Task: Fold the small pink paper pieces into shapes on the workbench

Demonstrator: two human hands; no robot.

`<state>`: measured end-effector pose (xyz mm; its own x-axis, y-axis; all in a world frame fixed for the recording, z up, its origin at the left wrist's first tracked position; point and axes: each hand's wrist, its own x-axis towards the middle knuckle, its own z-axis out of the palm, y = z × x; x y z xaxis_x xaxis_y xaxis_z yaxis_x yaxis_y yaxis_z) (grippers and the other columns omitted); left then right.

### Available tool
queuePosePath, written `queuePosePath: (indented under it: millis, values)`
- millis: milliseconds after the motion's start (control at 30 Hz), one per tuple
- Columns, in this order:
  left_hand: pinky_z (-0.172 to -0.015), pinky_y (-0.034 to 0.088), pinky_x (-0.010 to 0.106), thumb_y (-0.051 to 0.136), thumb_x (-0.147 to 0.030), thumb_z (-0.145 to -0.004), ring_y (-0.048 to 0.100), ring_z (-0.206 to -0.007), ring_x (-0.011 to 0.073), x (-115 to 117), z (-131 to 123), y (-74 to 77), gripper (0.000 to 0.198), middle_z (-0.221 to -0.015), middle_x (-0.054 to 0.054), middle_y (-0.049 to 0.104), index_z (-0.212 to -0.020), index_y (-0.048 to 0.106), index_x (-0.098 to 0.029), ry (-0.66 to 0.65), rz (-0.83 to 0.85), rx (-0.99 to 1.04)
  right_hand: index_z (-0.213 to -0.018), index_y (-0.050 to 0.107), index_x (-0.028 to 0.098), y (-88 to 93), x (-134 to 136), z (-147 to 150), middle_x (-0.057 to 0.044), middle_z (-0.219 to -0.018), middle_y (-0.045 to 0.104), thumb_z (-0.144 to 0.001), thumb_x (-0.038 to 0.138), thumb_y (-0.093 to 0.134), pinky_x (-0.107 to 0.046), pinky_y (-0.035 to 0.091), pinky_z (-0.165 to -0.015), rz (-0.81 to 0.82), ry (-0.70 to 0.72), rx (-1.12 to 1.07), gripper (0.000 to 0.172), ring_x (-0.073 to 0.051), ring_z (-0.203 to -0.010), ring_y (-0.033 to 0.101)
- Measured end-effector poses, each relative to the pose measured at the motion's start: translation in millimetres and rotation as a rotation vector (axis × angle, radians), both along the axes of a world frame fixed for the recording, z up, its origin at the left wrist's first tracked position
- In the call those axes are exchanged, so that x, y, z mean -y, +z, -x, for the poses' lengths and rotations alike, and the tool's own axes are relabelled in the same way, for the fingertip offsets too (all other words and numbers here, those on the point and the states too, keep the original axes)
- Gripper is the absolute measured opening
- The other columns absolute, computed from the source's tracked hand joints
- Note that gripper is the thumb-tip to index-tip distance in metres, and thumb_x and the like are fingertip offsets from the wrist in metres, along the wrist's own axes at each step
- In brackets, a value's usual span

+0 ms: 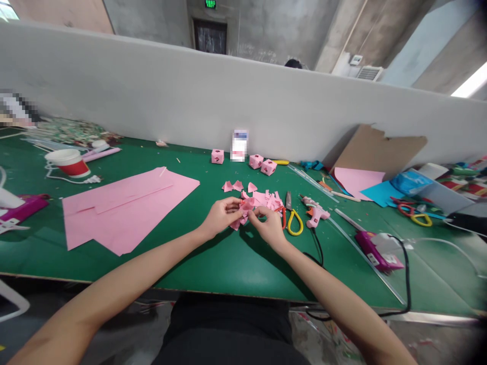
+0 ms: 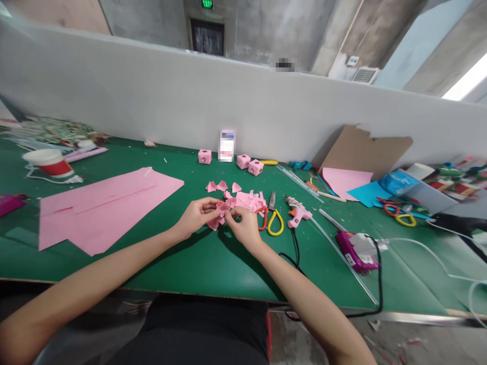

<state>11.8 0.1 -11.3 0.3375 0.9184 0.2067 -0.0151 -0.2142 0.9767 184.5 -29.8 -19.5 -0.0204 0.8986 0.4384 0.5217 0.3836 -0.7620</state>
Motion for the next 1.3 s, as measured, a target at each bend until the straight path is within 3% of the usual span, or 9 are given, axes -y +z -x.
queuePosePath:
  millis: [400, 533, 700, 1000, 1167, 1300]
  values:
    - [-0.072, 0.056, 0.029, 0.07, -0.031, -0.076, 0.069, -0.076, 0.0175, 0.0, 1.4, 1.6, 0.021, -0.083, 0.006, 0.072, -0.087, 0.063, -0.014, 0.048, -0.077, -0.063, -0.067, 0.063, 0.018, 1.3, 3.4, 3.4, 0.0, -0.064, 0.064, -0.09, 0.039, 0.054, -0.025, 0.041, -0.062, 0.028, 0.059, 0.062, 0.032, -0.014, -0.062, 0.057]
    - [-0.068, 0.056, 0.028, 0.069, -0.03, -0.075, 0.068, -0.075, 0.0172, -1.1, 2.7, 3.0, 0.02, -0.082, 0.006, 0.071, -0.086, 0.064, -0.014, 0.066, -0.08, -0.06, -0.078, 0.067, 0.018, 1.1, 0.9, 0.2, -0.003, -0.073, 0.068, -0.094, 0.046, 0.047, -0.027, 0.046, -0.065, 0.029, 0.053, -0.031, 0.038, -0.017, -0.069, 0.062]
    - [-0.068, 0.055, 0.027, 0.068, -0.027, -0.075, 0.068, -0.075, 0.0165, -1.6, 3.7, 3.9, 0.018, -0.085, 0.006, 0.072, -0.087, 0.064, -0.014, 0.065, -0.092, -0.076, -0.09, 0.072, 0.018, -0.9, -5.7, -3.7, -0.006, -0.088, 0.073, -0.085, 0.052, 0.059, -0.032, 0.052, -0.073, 0.124, 0.125, -0.22, 0.036, -0.021, -0.083, 0.066]
    - [-0.071, 0.055, 0.028, 0.065, -0.024, -0.075, 0.067, -0.077, 0.0166, -1.6, 4.9, 3.9, 0.014, -0.085, 0.006, 0.071, -0.086, 0.064, -0.015, 0.094, -0.158, -0.14, -0.087, 0.077, 0.02, 2.1, -7.7, -4.4, -0.007, -0.085, 0.075, -0.075, 0.054, 0.071, -0.037, 0.055, -0.073, 0.209, 0.184, -0.287, 0.036, -0.022, -0.078, 0.068]
    - [-0.07, 0.054, 0.026, 0.064, -0.025, -0.077, 0.068, -0.078, 0.017, 0.9, 4.4, 2.6, 0.014, -0.084, 0.004, 0.071, -0.088, 0.065, -0.017, 0.097, -0.192, -0.189, -0.087, 0.077, 0.02, 0.0, -9.1, -6.7, -0.006, -0.084, 0.075, -0.075, 0.052, 0.072, -0.034, 0.053, -0.068, 0.186, 0.181, -0.207, 0.034, -0.022, -0.075, 0.068]
    - [-0.068, 0.054, 0.025, 0.063, -0.026, -0.079, 0.068, -0.077, 0.0166, 3.1, 3.8, 1.5, 0.013, -0.082, 0.002, 0.071, -0.089, 0.065, -0.018, 0.115, -0.238, -0.231, -0.086, 0.076, 0.022, -1.4, -4.7, -5.8, -0.005, -0.083, 0.074, -0.086, 0.043, 0.063, -0.03, 0.048, -0.065, 0.056, 0.124, 0.031, 0.025, -0.019, -0.074, 0.066]
